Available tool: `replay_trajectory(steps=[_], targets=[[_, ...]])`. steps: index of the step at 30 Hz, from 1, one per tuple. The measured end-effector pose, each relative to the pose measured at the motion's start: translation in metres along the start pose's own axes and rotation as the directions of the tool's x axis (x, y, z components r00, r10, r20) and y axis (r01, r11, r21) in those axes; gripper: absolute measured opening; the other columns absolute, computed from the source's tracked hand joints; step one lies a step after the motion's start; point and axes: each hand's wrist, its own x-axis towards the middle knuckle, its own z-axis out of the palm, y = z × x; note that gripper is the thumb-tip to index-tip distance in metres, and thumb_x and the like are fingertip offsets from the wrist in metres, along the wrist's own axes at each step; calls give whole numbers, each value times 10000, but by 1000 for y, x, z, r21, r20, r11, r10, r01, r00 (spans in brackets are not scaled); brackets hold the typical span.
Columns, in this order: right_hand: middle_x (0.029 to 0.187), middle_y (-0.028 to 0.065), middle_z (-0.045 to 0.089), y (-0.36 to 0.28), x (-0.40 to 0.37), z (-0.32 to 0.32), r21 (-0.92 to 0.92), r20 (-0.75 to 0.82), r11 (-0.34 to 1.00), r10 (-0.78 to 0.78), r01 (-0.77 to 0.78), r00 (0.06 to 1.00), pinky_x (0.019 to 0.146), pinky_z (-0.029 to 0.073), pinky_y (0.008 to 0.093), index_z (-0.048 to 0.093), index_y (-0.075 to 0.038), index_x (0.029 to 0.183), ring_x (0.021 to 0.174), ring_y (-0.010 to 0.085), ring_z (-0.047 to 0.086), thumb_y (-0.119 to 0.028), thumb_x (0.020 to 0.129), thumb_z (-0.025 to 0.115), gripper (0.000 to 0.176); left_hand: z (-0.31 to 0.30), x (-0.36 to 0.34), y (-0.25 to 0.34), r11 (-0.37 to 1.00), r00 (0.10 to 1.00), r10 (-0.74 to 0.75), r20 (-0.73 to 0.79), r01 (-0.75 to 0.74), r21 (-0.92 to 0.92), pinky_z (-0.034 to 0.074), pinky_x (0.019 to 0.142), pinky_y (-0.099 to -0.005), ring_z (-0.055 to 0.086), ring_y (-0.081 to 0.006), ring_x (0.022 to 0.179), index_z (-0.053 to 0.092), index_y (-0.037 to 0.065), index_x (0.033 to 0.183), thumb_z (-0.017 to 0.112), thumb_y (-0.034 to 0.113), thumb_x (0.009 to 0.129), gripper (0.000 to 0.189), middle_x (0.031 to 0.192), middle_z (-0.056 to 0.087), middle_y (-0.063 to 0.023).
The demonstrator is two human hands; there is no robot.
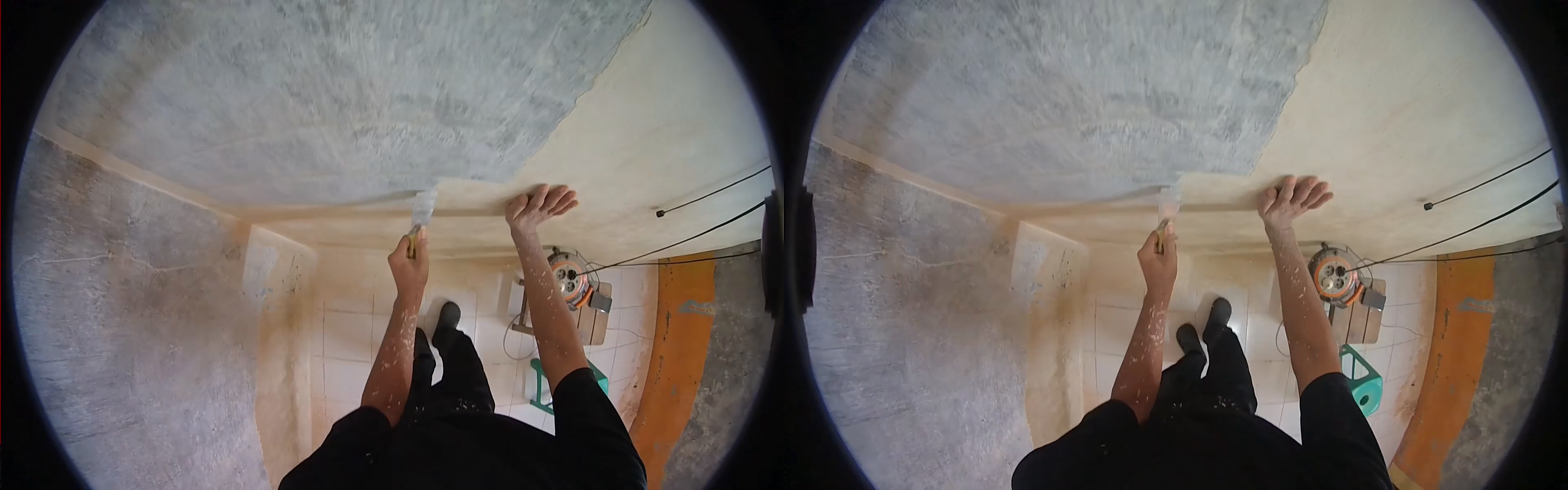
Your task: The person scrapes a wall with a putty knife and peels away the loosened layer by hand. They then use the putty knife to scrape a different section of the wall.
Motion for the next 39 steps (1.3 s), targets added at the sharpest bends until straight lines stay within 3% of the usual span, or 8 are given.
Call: replay_trajectory(steps=[20, 23, 27, 28, 31, 32, 35, 39], targets=[[1625, 191, 111, -3, 6, -9, -12, 2, 999, -33, 33, 999, 1186, -14, 587, 197, -111, 1561, 1502, 403, 31, -391, 1057, 226, 577, 4, -14, -28, 982, 990, -133, 39, 137, -131, 338, 504, -265, 408, -54, 568, 614, -12, 812, 612, 240, 986, 306, 601, 466, 26], [1627, 186, 105, -4, 5, -8, -16, 11, 1000, -23, 23, 1000, 1186, -12, 589, 199, -113, 1561, 1503, 401, 34, -394, 1056, 231, 579, 20, 1, 25, 965, 983, 183, 16, -177, -196, 320, 505, -269, 374, -55, 596, 583, -14, 803, 602, 227, 991, 306, 619, 428, 40], [1625, 185, 122, 3, -8, -6, 15, 33, 1000, -8, 8, 999, 1173, -9, 627, 252, -160, 1549, 1499, 418, 36, -405, 1037, 286, 569, 20, -6, 15, 966, 992, 120, -31, -124, -226, 321, 507, -258, 374, -45, 606, 559, -6, 779, 603, 248, 990, 333, 638, 429, 43], [1624, 188, 127, 2, -9, -4, 23, 24, 1000, 7, -7, 1000, 1169, -9, 637, 252, -176, 1551, 1498, 418, 36, -419, 1037, 291, 570, 22, -16, -9, 977, 993, -117, -12, 113, -179, 320, 500, -245, 386, -31, 586, 556, 17, 760, 595, 263, 994, 341, 641, 444, 42], [1623, 191, 125, 1, -9, -4, 25, 18, 1000, 9, -9, 1000, 1169, -8, 636, 249, -175, 1554, 1499, 414, 36, -432, 1039, 281, 576, 24, -12, -2, 962, 992, -122, 34, 126, -244, 316, 492, -239, 391, -23, 570, 558, 31, 751, 571, 270, 1008, 351, 636, 443, 44], [1623, 192, 127, -2, -11, -3, 24, 17, 1000, 8, -8, 1000, 1169, -9, 637, 251, -174, 1553, 1499, 414, 37, -435, 1039, 275, 576, 31, -2, 2, 952, 991, 136, 5, -129, -276, 313, 495, -234, 388, -23, 575, 559, 24, 756, 560, 283, 1016, 367, 628, 431, 49], [1620, 196, 129, 1, -7, -11, 4, 28, 1000, -24, 24, 999, 1174, -7, 625, 243, -149, 1552, 1499, 415, 38, -418, 1046, 256, 573, 19, 8, 59, 981, 992, 117, 52, -107, -164, 343, 497, -262, 395, -79, 556, 589, -26, 801, 611, 266, 987, 347, 575, 445, -43], [1619, 203, 124, 2, 0, -4, -18, 5, 999, -40, 40, 999, 1179, -4, 612, 223, -126, 1554, 1498, 419, 36, -398, 1051, 242, 572, 20, -29, 1, 908, 946, -318, 64, 323, -267, 356, 490, -262, 424, -67, 551, 601, -14, 769, 611, 291, 989, 376, 567, 481, 4]])
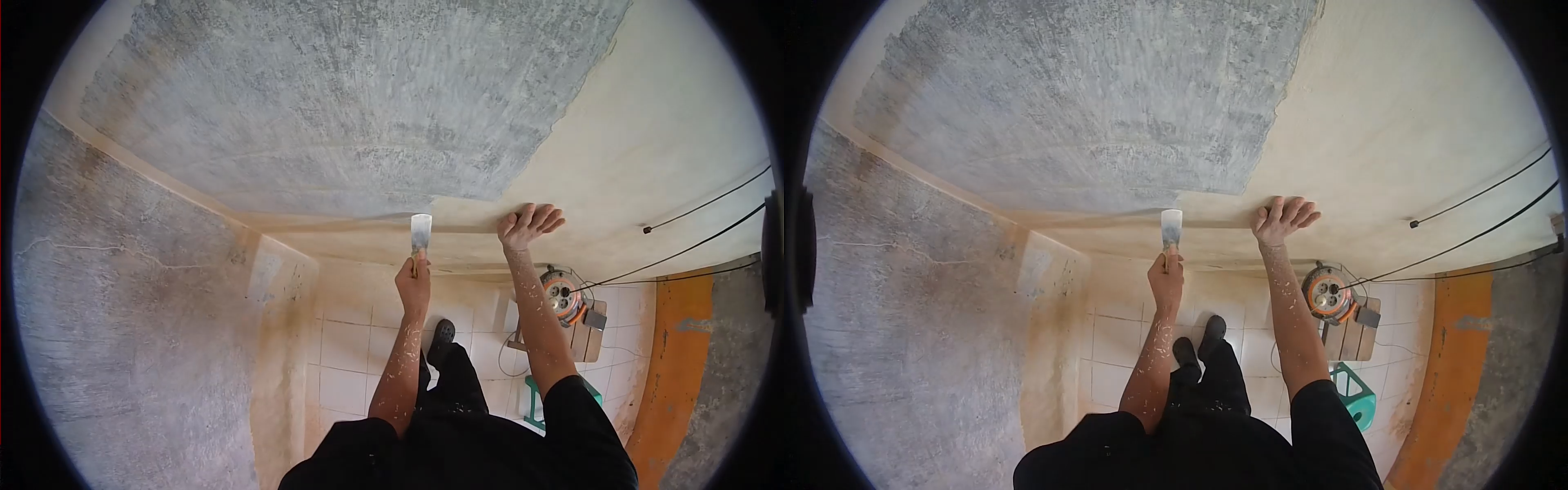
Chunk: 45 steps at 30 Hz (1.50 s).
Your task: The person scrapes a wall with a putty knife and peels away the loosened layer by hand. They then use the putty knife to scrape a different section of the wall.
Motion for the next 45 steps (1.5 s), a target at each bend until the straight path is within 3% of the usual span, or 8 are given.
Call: replay_trajectory(steps=[1, 4, 16, 25, 31, 36, 40, 45], targets=[[1621, 196, 125, 1, -3, 4, 8, -3, 1000, 16, -16, 1000, 1175, -6, 621, 224, -149, 1558, 1498, 418, 36, -423, 1048, 246, 579, 8, 6, -1, 993, 994, 109, -31, -110, -33, 356, 486, -254, 433, -50, 545, 614, 1, 750, 603, 307, 994, 392, 572, 483, 32], [1622, 190, 127, -3, -13, -2, 28, 12, 999, 34, -34, 999, 1170, -8, 633, 228, -172, 1560, 1497, 421, 38, -445, 1045, 250, 583, 10, 3, -6, 990, 994, 111, 4, -110, -91, 314, 411, -210, 378, -21, 453, 592, 39, 777, 584, 348, 1000, 381, 547, 426, 62], [1619, 201, 126, 1, -8, 7, 38, -8, 999, 24, -23, 1000, 1160, -3, 658, 270, -164, 1546, 1493, 434, 44, -419, 1045, 269, 563, 19, -9, -4, 969, 992, -97, 83, 113, -219, 296, 409, -218, 380, -24, 449, 593, 28, 773, 570, 353, 1007, 401, 546, 427, 63], [1626, 187, 110, 0, -7, 3, 26, 14, 999, 18, -18, 1000, 1173, -9, 628, 228, -161, 1557, 1498, 419, 37, -416, 1045, 271, 574, 14, -5, 9, 969, 990, -96, 105, 117, -216, 284, 409, -226, 356, -24, 438, 571, 40, 749, 546, 370, 1018, 427, 521, 404, 66], [1627, 197, 89, 0, -7, -2, 54, 50, 999, -1, -2, 999, 1171, -33, 621, 219, -129, 1552, 1501, 414, -3, -392, 1044, 307, 579, 24, 14, 21, 969, 980, 159, 117, -133, -207, 295, 386, -227, 357, -30, 416, 539, 67, 714, 522, 405, 1022, 458, 529, 424, 56], [1631, 178, 94, -5, -7, -10, 97, 73, 993, 54, -61, 996, 1164, -20, 642, 264, -183, 1549, 1501, 413, 2, -380, 1043, 317, 545, 4, -2, -12, 975, 993, -105, 62, 115, -191, 312, 402, -216, 370, -42, 436, 545, 67, 739, 486, 445, 1028, 479, 537, 421, 49], [1615, 226, 111, -5, -8, -31, 226, 211, 964, 91, -139, 973, 1158, 6, 643, 315, -103, 1511, 1494, 436, 27, -295, 1034, 375, 517, 9, -3, -19, 967, 999, 7, 34, 2, -256, 320, 402, -217, 384, -47, 439, 553, 57, 838, 489, 421, 1032, 417, 547, 439, 39], [1554, 312, 183, 10, 61, -53, 260, 43, 938, 227, -230, 973, 1143, 124, 630, 329, 31, 1462, 1465, 437, 152, -232, 1030, 386, 509, 11, -13, -9, 950, 998, 62, 29, -50, -309, 334, 404, -214, 411, -52, 447, 570, 50, 950, 502, 385, 1033, 352, 611, 498, 21]])
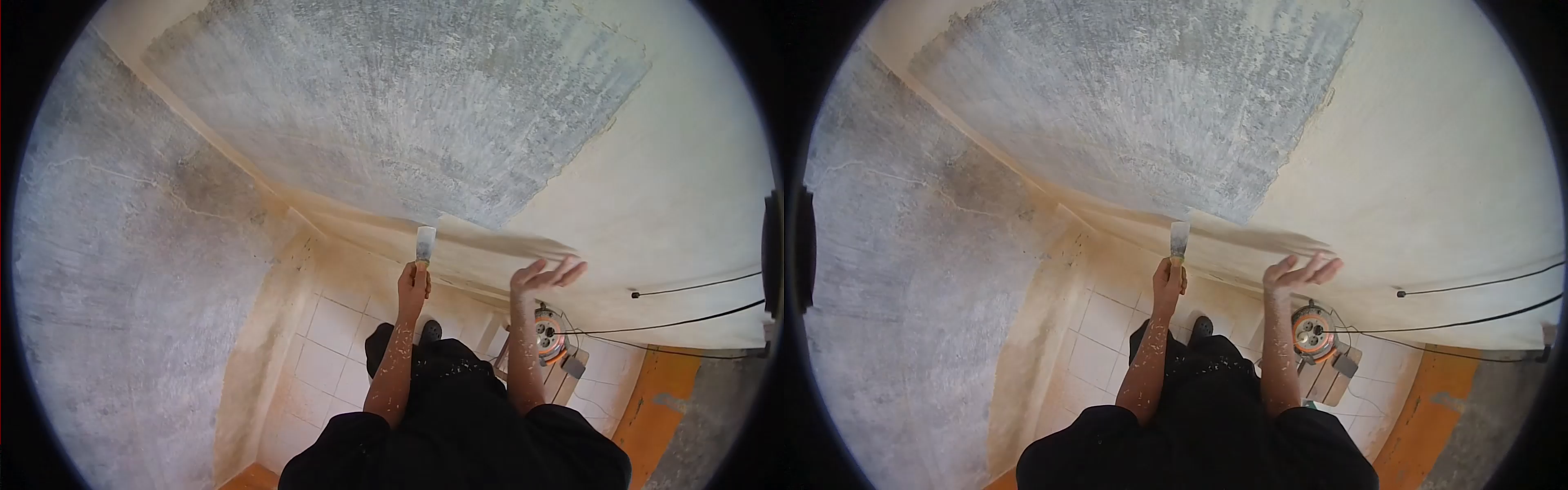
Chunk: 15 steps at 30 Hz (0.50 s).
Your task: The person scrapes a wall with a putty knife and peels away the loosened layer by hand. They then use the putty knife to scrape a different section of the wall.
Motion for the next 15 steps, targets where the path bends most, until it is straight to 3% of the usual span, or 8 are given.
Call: replay_trajectory(steps=[4, 7, 9, 11, 15], targets=[[1532, 302, 243, 12, 76, -7, 35, -123, 993, -105, 110, 987, 1141, 209, 571, 345, 66, 1438, 1449, 418, 198, -193, 1032, 359, 482, 8, -8, 15, 987, 986, -160, -58, 159, -20, 338, 400, -210, 441, -52, 457, 601, 43, 969, 532, 387, 1020, 355, 655, 533, 11], [1525, 276, 276, 7, 94, 3, -93, -202, 996, -37, 19, 979, 1140, 230, 547, 362, 66, 1427, 1445, 394, 212, -174, 1036, 314, 461, 10, -7, 23, 965, 965, -256, -51, 251, -81, 321, 399, -206, 446, -45, 458, 628, 39, 896, 560, 408, 1005, 390, 628, 527, 27], [1515, 252, 306, 9, 94, 10, -89, -242, 994, -90, 70, 966, 1143, 235, 540, 384, 73, 1407, 1443, 370, 224, -179, 1043, 279, 455, 10, -4, 24, 964, 963, -265, -42, 262, -49, 301, 399, -205, 426, -35, 455, 632, 41, 856, 565, 413, 1002, 406, 593, 497, 41], [1513, 249, 309, 13, 91, 11, -14, -275, 996, -91, 90, 957, 1148, 230, 541, 386, 74, 1405, 1443, 368, 224, -194, 1048, 271, 460, 13, 1, 11, 987, 981, -157, -116, 153, -37, 269, 403, -210, 391, -27, 454, 627, 36, 817, 572, 414, 999, 424, 567, 460, 53], [1499, 221, 328, 14, 92, 8, -73, -262, 991, -124, 108, 957, 1140, 297, 530, 412, 75, 1391, 1441, 350, 240, -211, 1064, 245, 465, 28, 7, 8, 999, 971, -27, -239, 23, -22, 222, 422, -229, 328, -16, 466, 603, 24, 761, 583, 402, 998, 447, 550, 408, 61]])
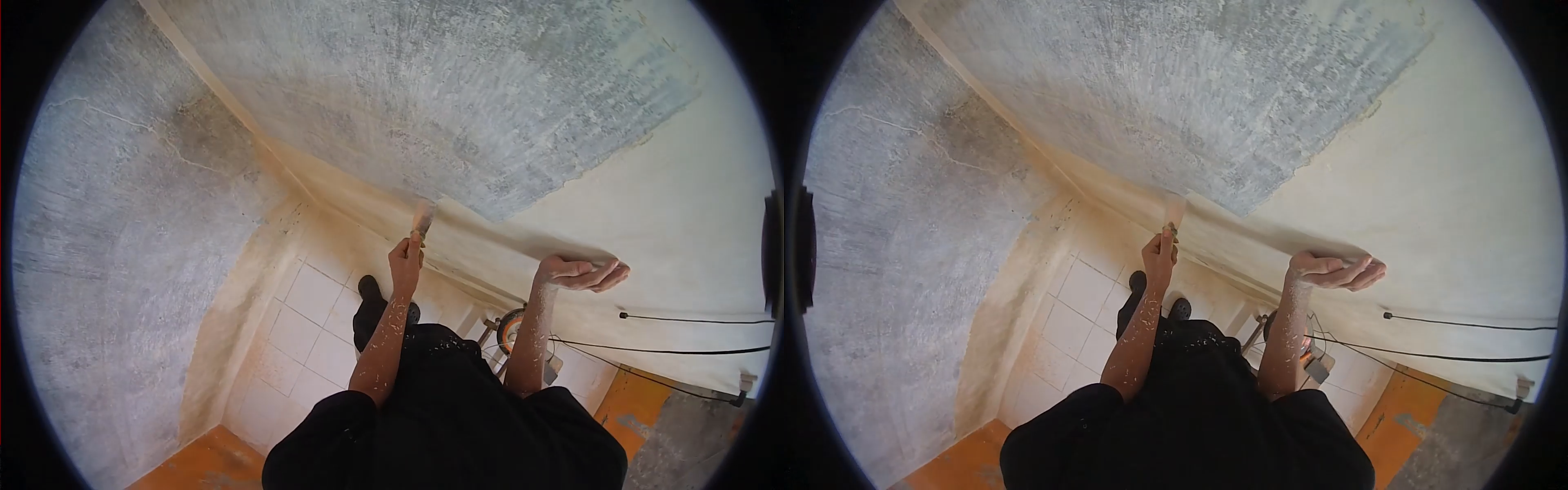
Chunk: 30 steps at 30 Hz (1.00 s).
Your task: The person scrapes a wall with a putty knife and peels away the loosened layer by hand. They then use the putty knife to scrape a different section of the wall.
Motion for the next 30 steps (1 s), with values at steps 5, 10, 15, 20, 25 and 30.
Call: replay_trajectory(steps=[5, 10, 15, 20, 25, 30], targets=[[1498, 223, 329, -4, 2, 0, 3, 5, 1000, 21, -21, 1000, 1147, 292, 530, 413, 73, 1392, 1441, 356, 244, -211, 1065, 248, 464, -1, -3, -16, 996, 994, 21, -103, -11, 92, 260, 471, -248, 342, -31, 522, 566, 18, 700, 601, 396, 989, 477, 561, 406, 52], [1521, 242, 299, -4, 2, -2, -22, 42, 1000, 13, -12, 999, 1162, 249, 543, 388, 77, 1397, 1462, 354, 209, -201, 1047, 243, 469, 7, -7, -4, 985, 990, 94, -110, -76, 157, 283, 500, -256, 353, -43, 561, 552, 17, 677, 610, 401, 982, 495, 582, 415, 46], [1506, 246, 331, -1, 0, 1, -17, 8, 1000, 16, -16, 1000, 1157, 255, 544, 396, 73, 1395, 1452, 358, 236, -202, 1049, 249, 465, 11, -6, -8, 997, 995, 48, -90, -43, 62, 278, 503, -260, 339, -46, 569, 536, 20, 680, 610, 383, 985, 480, 598, 411, 48], [1497, 250, 345, -4, 2, -3, -41, 20, 999, 3, -2, 1000, 1153, 253, 556, 405, 72, 1389, 1436, 364, 272, -185, 1049, 257, 452, 5, -9, -11, 992, 996, 44, -76, -35, 118, 286, 499, -257, 357, -44, 562, 542, 19, 681, 605, 366, 991, 469, 595, 422, 48], [1479, 220, 391, -5, 1, 1, -39, -21, 999, 27, -28, 999, 1140, 289, 538, 445, 65, 1377, 1425, 364, 288, -196, 1060, 256, 452, 8, -8, -3, 997, 997, 26, -68, -21, 73, 296, 497, -252, 371, -40, 558, 553, 18, 686, 606, 355, 991, 458, 591, 426, 49], [1485, 227, 381, -4, 2, 4, -23, -31, 1000, 7, -8, 1000, 1143, 281, 533, 442, 67, 1380, 1428, 362, 282, -196, 1058, 259, 454, 17, -14, 12, 996, 997, -65, -36, 63, -60, 298, 493, -248, 373, -40, 551, 560, 25, 687, 602, 372, 991, 464, 586, 428, 47]])
